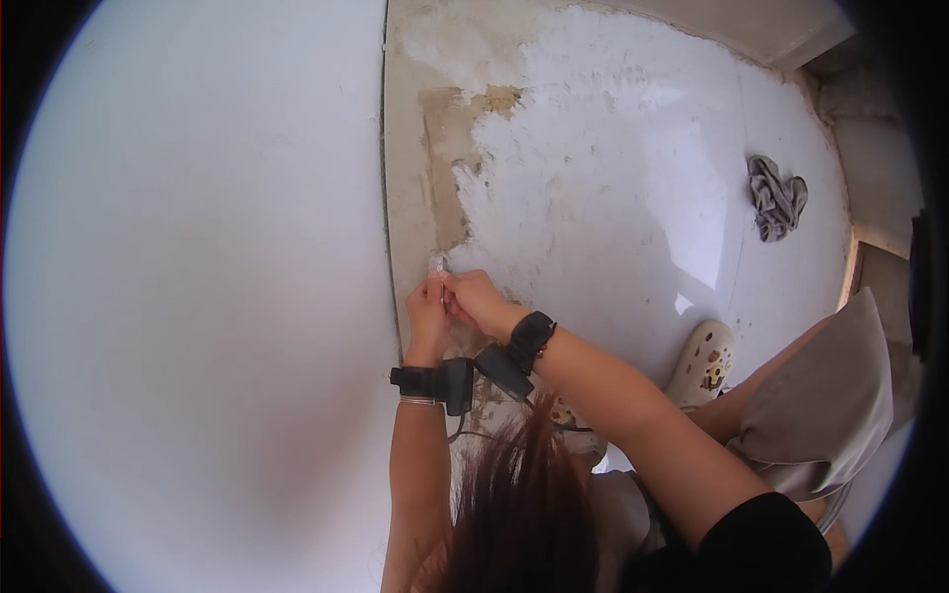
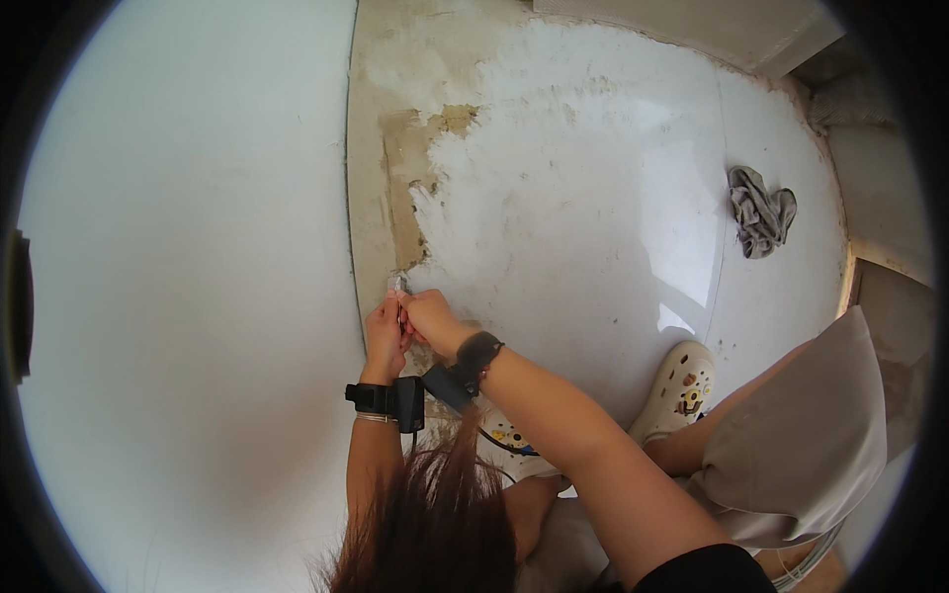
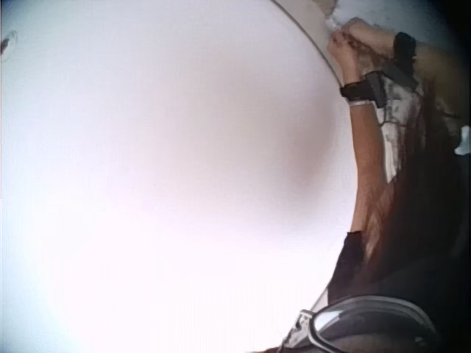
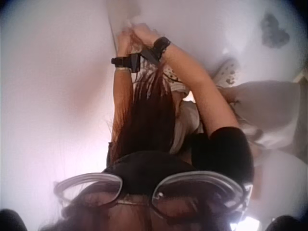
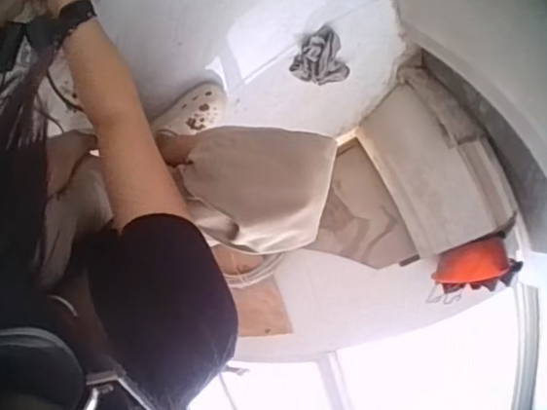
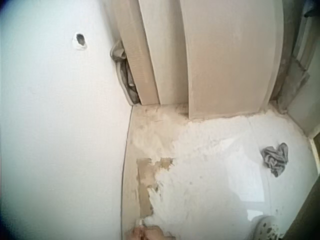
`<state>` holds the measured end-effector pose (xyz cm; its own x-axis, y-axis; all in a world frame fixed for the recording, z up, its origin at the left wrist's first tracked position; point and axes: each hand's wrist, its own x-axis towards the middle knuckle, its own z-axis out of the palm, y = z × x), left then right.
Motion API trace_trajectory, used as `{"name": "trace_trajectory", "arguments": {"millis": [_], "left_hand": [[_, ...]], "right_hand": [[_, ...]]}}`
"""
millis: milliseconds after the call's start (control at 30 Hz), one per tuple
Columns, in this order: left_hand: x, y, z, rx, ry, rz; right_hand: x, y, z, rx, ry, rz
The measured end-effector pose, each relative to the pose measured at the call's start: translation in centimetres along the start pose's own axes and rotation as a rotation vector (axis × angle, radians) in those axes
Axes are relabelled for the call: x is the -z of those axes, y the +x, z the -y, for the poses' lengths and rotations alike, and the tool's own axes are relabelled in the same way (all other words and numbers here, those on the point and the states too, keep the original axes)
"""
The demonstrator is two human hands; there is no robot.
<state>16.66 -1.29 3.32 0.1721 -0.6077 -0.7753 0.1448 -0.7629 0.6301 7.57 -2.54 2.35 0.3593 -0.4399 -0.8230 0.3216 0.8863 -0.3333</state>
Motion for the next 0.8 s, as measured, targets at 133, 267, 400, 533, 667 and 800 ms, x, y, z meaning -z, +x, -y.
{"name": "trace_trajectory", "arguments": {"millis": [133,267,400,533,667,800], "left_hand": [[-0.5,0.5,-1.1,-0.004,-0.029,0.046],[0.1,-1.0,0.2,0.143,0.069,0.075],[-0.7,-1.3,0.3,0.094,0.094,0.042],[-0.9,0.9,-2.0,0.030,0.074,0.063],[-1.4,0.6,-1.4,0.052,0.074,0.064],[-1.1,-0.3,0.1,0.067,0.062,0.063]], "right_hand": [[-0.3,1.2,0.4,0.079,0.007,-0.071],[1.1,-1.2,0.1,-0.044,-0.079,-0.032],[1.0,-1.5,-0.6,-0.042,0.012,-0.027],[-0.1,0.7,1.3,0.092,0.030,-0.103],[0.7,0.1,1.4,0.054,-0.016,-0.075],[1.3,-1.1,-0.3,-0.031,0.007,-0.070]]}}
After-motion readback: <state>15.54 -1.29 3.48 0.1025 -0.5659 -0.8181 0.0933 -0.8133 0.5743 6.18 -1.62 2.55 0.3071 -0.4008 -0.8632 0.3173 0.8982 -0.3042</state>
